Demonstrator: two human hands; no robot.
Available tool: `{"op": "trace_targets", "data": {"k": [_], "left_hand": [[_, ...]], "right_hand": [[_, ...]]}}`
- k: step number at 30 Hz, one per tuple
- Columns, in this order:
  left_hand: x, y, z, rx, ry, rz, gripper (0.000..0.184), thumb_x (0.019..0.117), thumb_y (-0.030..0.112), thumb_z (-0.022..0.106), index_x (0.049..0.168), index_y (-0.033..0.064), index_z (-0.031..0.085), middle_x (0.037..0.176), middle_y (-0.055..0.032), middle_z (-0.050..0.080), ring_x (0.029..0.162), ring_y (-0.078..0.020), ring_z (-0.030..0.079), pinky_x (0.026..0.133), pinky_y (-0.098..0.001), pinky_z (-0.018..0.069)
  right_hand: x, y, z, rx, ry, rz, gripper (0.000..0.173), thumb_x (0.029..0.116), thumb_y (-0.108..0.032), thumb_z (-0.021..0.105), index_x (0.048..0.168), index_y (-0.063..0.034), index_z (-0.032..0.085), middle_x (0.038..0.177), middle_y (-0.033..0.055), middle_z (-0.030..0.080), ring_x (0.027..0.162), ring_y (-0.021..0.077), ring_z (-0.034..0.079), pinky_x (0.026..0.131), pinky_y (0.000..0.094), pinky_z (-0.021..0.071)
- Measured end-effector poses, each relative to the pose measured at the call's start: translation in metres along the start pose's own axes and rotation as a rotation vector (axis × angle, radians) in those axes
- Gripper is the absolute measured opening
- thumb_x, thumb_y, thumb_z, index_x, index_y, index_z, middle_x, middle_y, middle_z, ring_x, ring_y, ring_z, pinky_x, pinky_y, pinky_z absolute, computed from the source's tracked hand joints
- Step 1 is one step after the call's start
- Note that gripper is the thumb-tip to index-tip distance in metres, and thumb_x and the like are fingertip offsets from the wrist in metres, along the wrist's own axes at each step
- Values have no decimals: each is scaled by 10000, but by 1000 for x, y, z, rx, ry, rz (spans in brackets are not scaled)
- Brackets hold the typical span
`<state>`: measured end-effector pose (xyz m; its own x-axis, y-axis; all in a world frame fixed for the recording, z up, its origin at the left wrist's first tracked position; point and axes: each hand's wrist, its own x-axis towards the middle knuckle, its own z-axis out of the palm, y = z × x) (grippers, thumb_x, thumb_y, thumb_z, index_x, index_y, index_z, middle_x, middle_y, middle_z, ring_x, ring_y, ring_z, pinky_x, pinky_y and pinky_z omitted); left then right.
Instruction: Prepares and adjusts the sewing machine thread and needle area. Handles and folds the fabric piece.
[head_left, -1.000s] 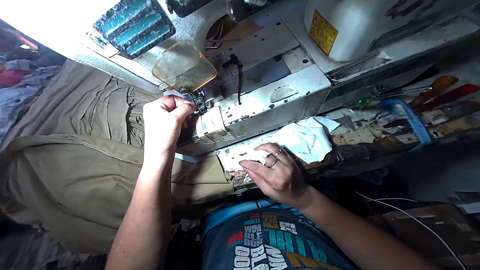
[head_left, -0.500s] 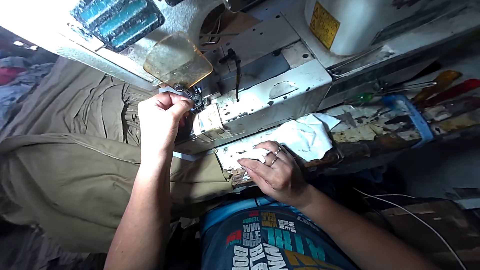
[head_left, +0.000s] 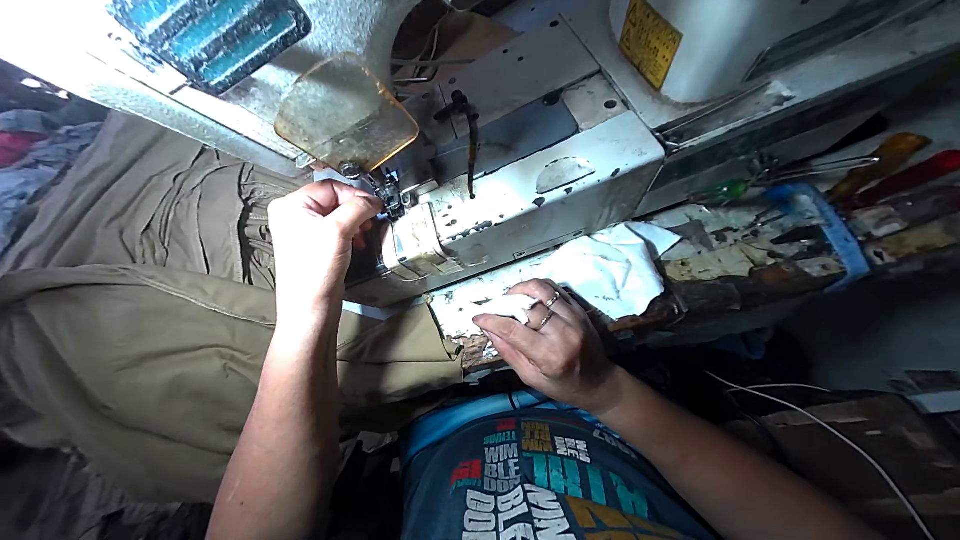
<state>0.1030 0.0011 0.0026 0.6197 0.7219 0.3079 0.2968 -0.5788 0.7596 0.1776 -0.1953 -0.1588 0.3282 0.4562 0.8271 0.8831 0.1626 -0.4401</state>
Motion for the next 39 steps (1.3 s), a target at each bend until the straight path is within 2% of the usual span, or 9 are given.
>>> {"op": "trace_targets", "data": {"k": [39], "left_hand": [[-6, 3, 4, 12, 47, 31, 229, 893, 54, 643, 713, 195, 625, 578, 155, 581, 490, 55, 524, 481, -121, 443]], "right_hand": [[0, 0, -1, 27, 10, -11, 151, 947, -147, 654, 958, -129, 803, 781, 44, 693, 955, 218, 665, 912, 314, 513]]}}
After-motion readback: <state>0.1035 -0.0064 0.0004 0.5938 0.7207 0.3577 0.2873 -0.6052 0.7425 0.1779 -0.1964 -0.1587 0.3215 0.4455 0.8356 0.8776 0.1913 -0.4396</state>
